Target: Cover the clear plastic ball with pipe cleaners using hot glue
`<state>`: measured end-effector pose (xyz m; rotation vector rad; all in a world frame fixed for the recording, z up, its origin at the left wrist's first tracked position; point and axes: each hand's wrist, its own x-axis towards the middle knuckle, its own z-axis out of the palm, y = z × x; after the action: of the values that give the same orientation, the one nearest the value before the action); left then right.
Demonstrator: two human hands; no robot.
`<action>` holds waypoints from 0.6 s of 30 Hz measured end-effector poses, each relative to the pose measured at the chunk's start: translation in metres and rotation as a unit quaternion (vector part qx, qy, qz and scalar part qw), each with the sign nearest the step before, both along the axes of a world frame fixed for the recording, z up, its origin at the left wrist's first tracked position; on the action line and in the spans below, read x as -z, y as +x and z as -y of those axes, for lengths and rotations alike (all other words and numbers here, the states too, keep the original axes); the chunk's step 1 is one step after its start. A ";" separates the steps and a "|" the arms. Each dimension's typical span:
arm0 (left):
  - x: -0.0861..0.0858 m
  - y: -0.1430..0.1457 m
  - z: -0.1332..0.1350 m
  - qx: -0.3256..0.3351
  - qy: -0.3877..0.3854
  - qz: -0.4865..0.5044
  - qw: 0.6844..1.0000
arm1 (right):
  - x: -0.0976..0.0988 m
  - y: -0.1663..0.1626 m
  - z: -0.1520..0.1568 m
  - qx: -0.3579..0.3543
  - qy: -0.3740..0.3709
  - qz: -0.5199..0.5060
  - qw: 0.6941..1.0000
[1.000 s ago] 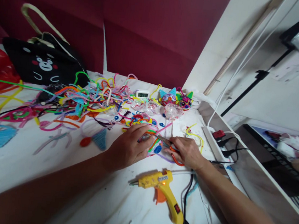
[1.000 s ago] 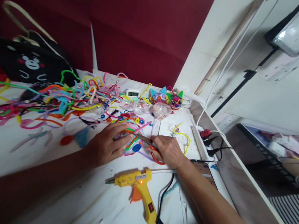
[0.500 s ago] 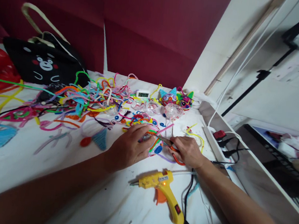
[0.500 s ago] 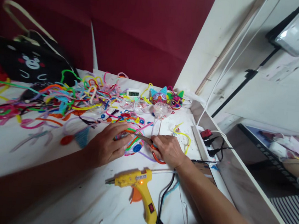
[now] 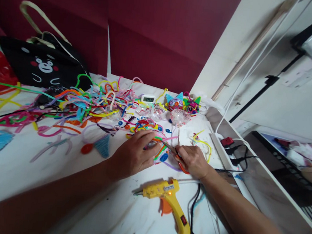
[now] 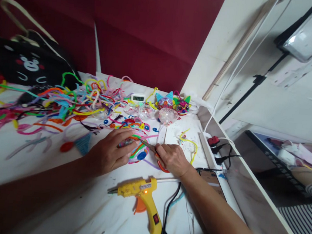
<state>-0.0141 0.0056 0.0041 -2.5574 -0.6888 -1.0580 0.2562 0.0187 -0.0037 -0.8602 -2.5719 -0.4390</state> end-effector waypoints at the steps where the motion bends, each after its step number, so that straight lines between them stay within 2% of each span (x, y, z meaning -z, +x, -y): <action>1: 0.000 0.000 0.000 -0.001 0.000 0.000 1.000 | 0.000 0.000 0.000 0.006 -0.005 -0.004 1.000; 9: -0.001 0.000 -0.001 0.010 0.003 0.020 1.000 | -0.012 0.001 0.006 0.067 -0.107 -0.029 0.992; 14: 0.000 0.000 -0.001 0.015 0.008 0.017 1.000 | -0.019 0.016 0.009 0.167 -0.170 -0.043 0.970; 18: 0.001 -0.001 -0.001 0.003 0.002 0.009 1.000 | -0.015 0.031 0.005 0.252 -0.198 -0.035 0.947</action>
<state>-0.0146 0.0065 0.0033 -2.5509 -0.6835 -1.0854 0.2875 0.0134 0.0118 -1.6575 -2.3881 -0.0157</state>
